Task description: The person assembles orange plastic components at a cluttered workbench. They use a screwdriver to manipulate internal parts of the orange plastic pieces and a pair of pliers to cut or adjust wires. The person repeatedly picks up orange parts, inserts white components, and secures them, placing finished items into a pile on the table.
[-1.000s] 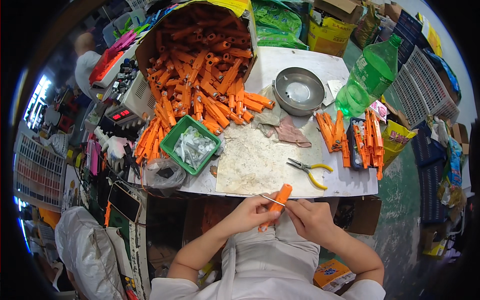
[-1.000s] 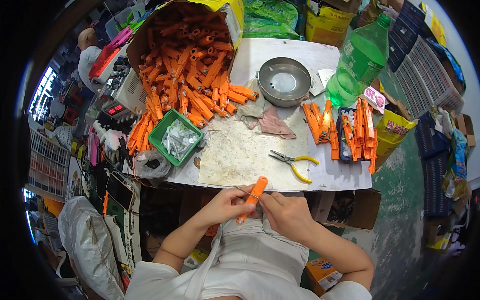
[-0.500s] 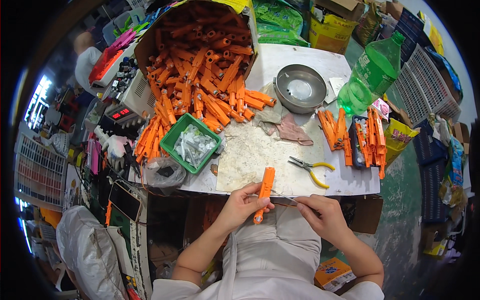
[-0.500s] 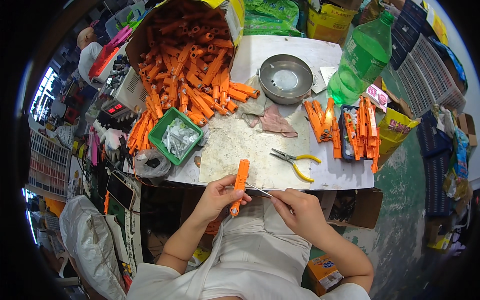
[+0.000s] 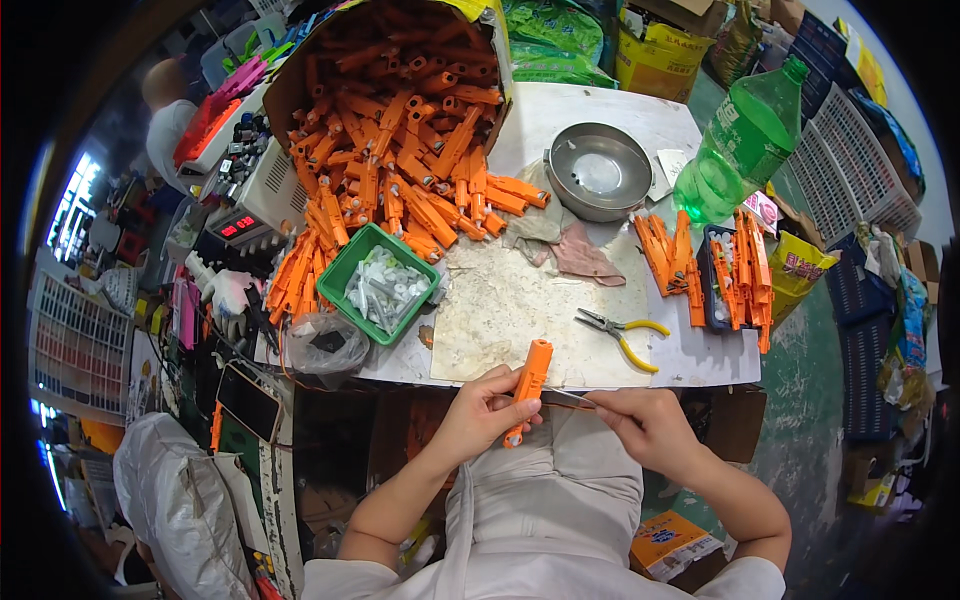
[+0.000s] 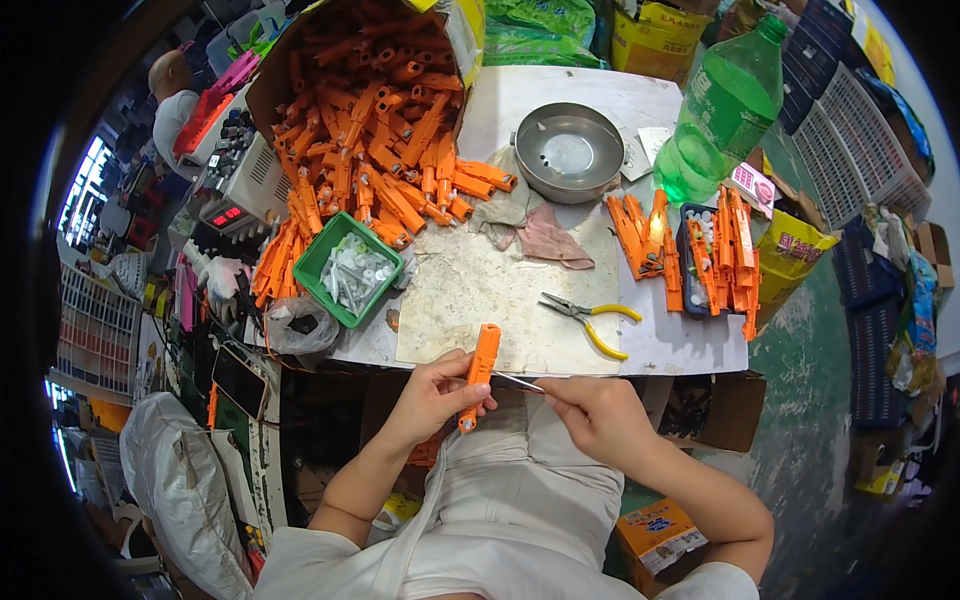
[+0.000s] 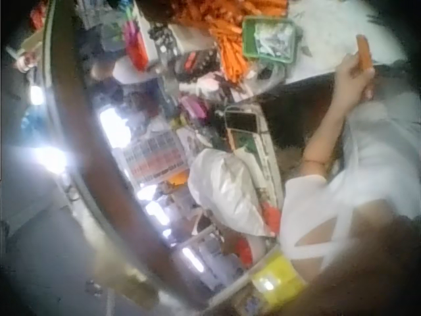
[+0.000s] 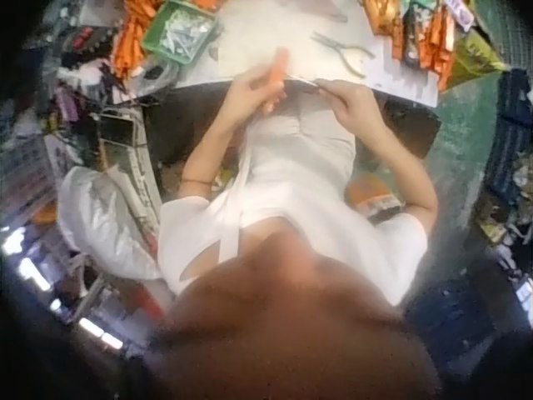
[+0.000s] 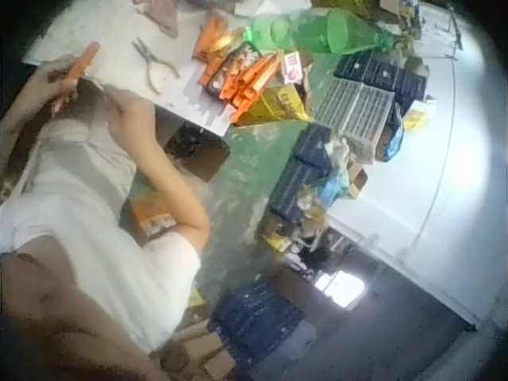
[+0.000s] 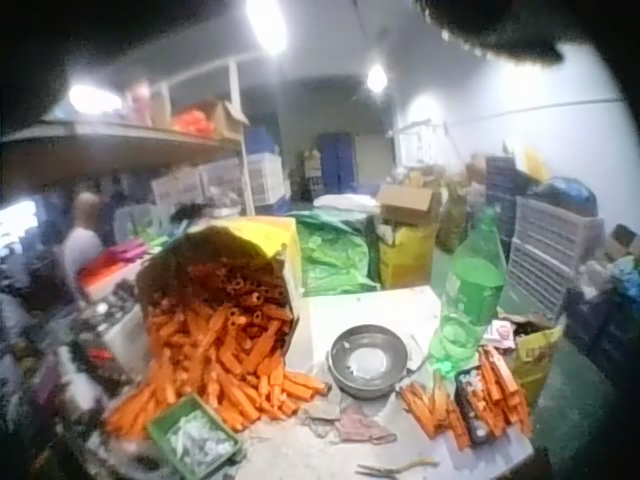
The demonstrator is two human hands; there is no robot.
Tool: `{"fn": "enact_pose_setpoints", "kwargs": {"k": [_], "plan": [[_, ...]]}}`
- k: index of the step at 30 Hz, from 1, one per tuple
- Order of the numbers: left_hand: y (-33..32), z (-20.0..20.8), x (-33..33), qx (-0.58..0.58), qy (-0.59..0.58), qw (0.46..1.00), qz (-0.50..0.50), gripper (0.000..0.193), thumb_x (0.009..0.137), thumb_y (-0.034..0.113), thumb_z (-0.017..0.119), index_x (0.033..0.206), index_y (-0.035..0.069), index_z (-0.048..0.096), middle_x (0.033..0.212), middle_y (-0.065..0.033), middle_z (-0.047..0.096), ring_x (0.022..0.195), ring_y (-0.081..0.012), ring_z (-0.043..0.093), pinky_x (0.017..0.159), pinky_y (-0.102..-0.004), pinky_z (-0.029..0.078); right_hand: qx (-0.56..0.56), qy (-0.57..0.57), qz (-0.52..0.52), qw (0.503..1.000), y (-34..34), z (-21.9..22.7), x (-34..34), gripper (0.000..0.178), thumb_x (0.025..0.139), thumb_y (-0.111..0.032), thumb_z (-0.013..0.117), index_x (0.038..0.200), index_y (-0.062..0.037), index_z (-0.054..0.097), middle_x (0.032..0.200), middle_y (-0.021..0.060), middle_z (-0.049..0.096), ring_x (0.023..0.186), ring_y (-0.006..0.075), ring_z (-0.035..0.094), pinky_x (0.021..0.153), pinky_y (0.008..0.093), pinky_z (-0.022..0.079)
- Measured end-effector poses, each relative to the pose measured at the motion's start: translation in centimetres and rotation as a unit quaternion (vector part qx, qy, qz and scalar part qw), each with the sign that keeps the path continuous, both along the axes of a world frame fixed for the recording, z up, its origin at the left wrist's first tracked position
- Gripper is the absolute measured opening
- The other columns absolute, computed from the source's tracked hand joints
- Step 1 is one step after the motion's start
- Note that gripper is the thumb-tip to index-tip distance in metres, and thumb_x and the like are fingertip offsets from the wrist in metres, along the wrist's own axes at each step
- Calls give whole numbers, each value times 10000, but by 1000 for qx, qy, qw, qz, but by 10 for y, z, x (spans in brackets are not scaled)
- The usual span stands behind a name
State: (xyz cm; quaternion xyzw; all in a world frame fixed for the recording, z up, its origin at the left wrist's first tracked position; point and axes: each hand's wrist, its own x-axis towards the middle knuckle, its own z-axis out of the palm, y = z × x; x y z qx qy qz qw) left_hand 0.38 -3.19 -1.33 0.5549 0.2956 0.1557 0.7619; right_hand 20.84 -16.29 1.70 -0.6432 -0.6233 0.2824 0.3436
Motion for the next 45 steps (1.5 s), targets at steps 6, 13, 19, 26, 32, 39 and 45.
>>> {"fn": "enact_pose_setpoints", "kwargs": {"k": [6, 13, 19, 26, 32, 39, 45], "plan": [[0, 3, -5, -16, 16, 999, -24, 326, 876, 80, 647, 1142, -91, 570, 932, -45, 512, 762, -150, 658, 631, -220, 530, -238, 278, -49, 929, 7, 8, 7, 216, 884, -123, 614, 1072, -44, 687, 696, 116, 627, 567, 160, 594, 522, 301, 435], [-1, -5, -3, -75, -2, 997, -20, 319, 883, 90, 647, 1159, -56, 581, 935, -18, 507, 762, -122, 651, 625, -218, 532, 112, -192, 16, 975, -6, -1, -10, 247, 810, -49, 604, 1053, -60, 646, 655, 48, 552, 475, 192, 518, 455, 273, 414], [-4, -10, 5, -111, -52, 991, 47, 423, 894, 114, 634, 1244, -72, 487, 1032, -92, 571, 859, -203, 667, 739, -276, 564, 113, -259, -2, 959, -6, 5, -15, 259, 813, -36, 626, 1069, -69, 635, 691, 70, 578, 530, 216, 581, 483, 309, 461], [3, -16, 16, -134, -86, 983, 89, 477, 894, 145, 641, 1287, -46, 451, 1062, -108, 591, 943, -228, 658, 797, -315, 559, 7, -28, -35, 999, -10, 0, -15, 196, 864, -106, 624, 1050, -57, 658, 722, 99, 619, 579, 245, 606, 522, 328, 477], [3, -13, 18, -109, -84, 986, 90, 484, 892, 148, 645, 1295, -38, 450, 1082, -103, 583, 946, -226, 660, 802, -321, 557, -11, 6, -30, 999, -9, 0, -11, 198, 873, -118, 612, 1055, -58, 662, 725, 112, 621, 597, 266, 605, 552, 352, 482], [1, -13, 18, -77, -80, 990, 83, 499, 888, 149, 653, 1301, -40, 446, 1085, -100, 582, 951, -223, 658, 813, -320, 550, -54, -26, -22, 998, -5, 13, -14, 213, 889, -129, 590, 1070, -41, 661, 768, 140, 638, 644, 298, 607, 599, 346, 486], [4, -19, 22, -65, -72, 993, 65, 483, 896, 143, 644, 1297, -45, 452, 1046, -88, 594, 949, -214, 655, 807, -312, 544, -198, 189, 1, 962, 8, 0, 3, 239, 900, -121, 564, 1102, -24, 646, 834, 154, 669, 729, 328, 624, 683, 328, 498]]}}
